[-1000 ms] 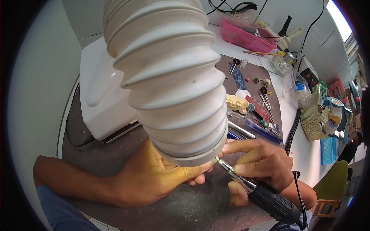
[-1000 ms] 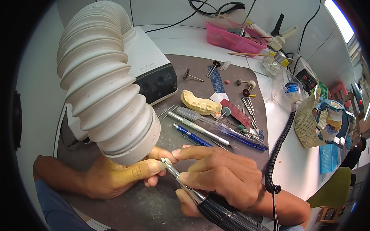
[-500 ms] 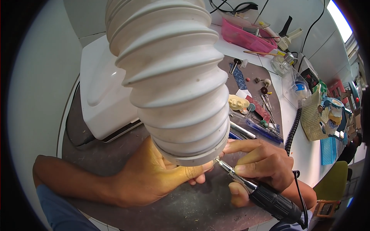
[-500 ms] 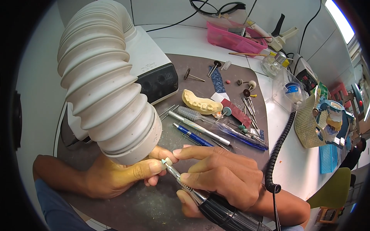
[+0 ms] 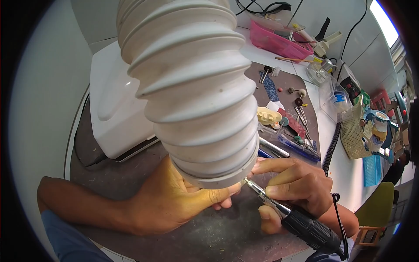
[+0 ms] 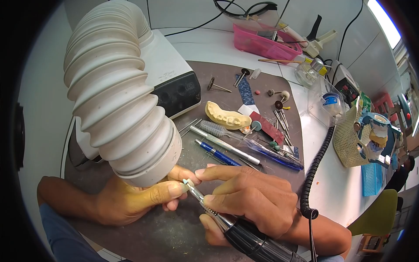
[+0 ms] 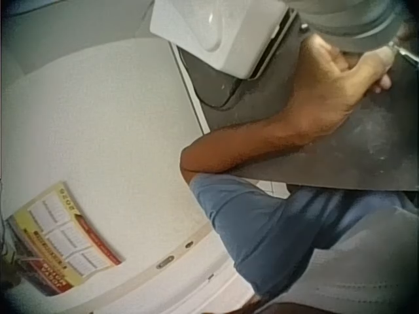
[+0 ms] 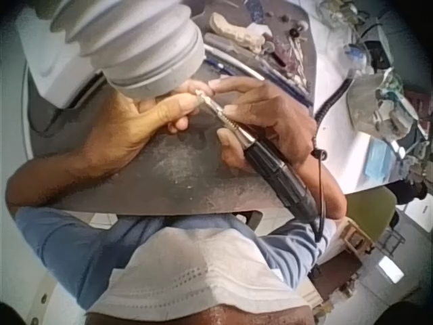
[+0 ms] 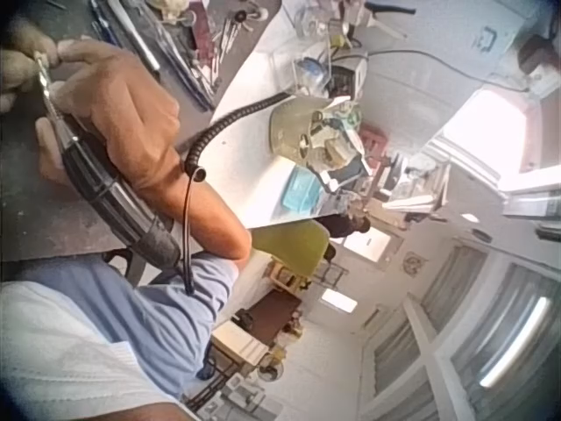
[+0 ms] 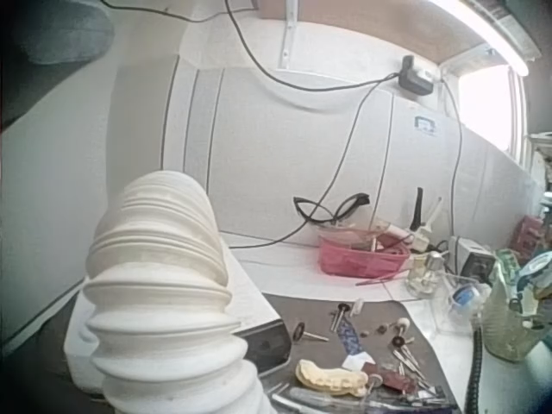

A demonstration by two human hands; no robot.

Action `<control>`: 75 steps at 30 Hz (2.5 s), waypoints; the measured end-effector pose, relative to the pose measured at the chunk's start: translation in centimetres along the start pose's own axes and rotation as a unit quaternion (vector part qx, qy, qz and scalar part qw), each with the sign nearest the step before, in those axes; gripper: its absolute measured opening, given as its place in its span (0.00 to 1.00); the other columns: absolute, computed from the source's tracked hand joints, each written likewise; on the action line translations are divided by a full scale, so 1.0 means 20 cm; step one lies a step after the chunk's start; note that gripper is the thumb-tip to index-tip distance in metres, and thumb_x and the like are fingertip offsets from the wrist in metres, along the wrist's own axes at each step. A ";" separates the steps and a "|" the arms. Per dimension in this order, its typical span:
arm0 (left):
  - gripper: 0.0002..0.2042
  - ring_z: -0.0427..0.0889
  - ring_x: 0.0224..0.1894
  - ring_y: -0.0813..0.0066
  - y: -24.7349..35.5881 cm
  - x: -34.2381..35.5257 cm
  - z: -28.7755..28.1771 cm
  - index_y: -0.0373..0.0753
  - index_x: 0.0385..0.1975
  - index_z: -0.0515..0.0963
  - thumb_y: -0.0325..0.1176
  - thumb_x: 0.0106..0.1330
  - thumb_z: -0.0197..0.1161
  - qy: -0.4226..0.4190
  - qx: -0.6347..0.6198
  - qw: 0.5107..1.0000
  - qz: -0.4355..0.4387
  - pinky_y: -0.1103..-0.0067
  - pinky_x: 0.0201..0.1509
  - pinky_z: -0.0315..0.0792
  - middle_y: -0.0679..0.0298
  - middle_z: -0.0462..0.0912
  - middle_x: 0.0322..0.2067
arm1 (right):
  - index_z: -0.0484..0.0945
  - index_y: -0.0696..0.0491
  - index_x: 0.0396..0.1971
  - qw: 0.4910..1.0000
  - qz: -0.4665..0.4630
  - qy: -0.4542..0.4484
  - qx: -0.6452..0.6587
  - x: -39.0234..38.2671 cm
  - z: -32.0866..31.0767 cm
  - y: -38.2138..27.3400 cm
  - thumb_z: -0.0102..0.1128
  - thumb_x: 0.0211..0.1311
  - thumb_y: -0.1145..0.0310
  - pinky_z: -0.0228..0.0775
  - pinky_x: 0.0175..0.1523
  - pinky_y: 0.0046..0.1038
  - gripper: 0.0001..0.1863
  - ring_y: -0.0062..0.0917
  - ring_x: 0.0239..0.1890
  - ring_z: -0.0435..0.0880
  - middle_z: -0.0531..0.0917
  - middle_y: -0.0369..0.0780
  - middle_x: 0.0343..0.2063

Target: Fabricating and refining dental crowns or bridges at a laboratory bench using a micro-motor handpiece.

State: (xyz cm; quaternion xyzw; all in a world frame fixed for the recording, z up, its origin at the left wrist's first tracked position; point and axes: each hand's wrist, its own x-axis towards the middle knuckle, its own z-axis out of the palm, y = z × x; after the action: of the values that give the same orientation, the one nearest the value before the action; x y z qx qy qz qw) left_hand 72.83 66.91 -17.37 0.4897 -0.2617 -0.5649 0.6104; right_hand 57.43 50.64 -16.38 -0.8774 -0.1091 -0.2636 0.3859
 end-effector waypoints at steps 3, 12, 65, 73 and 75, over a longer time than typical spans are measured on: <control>0.09 0.78 0.31 0.82 0.00 0.00 0.00 0.32 0.42 0.75 0.26 0.65 0.61 0.000 0.001 1.000 0.000 0.83 0.35 0.76 0.65 0.80 0.31 | 0.74 0.55 0.34 0.999 0.019 0.025 -0.003 -0.01 0.01 0.00 0.75 0.45 0.75 0.81 0.38 0.29 0.18 0.39 0.42 0.86 0.80 0.40 0.27; 0.10 0.76 0.31 0.82 0.01 -0.01 0.01 0.32 0.47 0.75 0.27 0.68 0.59 -0.007 0.024 1.000 -0.009 0.85 0.35 0.73 0.65 0.78 0.33 | 0.76 0.55 0.34 1.000 0.001 0.013 -0.004 -0.01 0.01 -0.01 0.75 0.45 0.75 0.81 0.39 0.30 0.16 0.39 0.41 0.86 0.82 0.40 0.27; 0.12 0.83 0.37 0.77 0.00 -0.01 0.00 0.29 0.45 0.73 0.26 0.65 0.63 0.006 -0.016 1.000 -0.012 0.82 0.40 0.79 0.61 0.82 0.36 | 0.73 0.57 0.39 1.000 -0.001 0.027 -0.001 0.00 0.00 -0.01 0.75 0.45 0.76 0.79 0.51 0.42 0.21 0.42 0.44 0.85 0.80 0.42 0.29; 0.11 0.82 0.45 0.70 0.03 0.00 0.01 0.32 0.50 0.69 0.26 0.70 0.54 -0.030 -0.041 0.998 -0.045 0.79 0.50 0.78 0.51 0.79 0.45 | 0.68 0.56 0.44 0.998 0.009 0.034 -0.050 -0.03 -0.04 0.01 0.65 0.58 0.70 0.76 0.45 0.35 0.18 0.34 0.37 0.84 0.80 0.45 0.32; 0.08 0.82 0.46 0.69 0.04 -0.01 0.02 0.33 0.46 0.70 0.26 0.70 0.54 -0.023 -0.063 0.997 -0.042 0.77 0.51 0.78 0.50 0.79 0.46 | 0.71 0.56 0.41 0.997 0.045 0.026 -0.053 -0.03 -0.04 -0.01 0.64 0.59 0.72 0.74 0.40 0.29 0.13 0.30 0.35 0.83 0.84 0.47 0.33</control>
State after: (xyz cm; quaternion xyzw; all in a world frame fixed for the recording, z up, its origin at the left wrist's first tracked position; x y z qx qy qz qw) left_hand 72.79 66.90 -16.50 0.4479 -0.2193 -0.6163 0.6095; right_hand 56.60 50.24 -16.19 -0.8935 -0.0453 -0.2735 0.3533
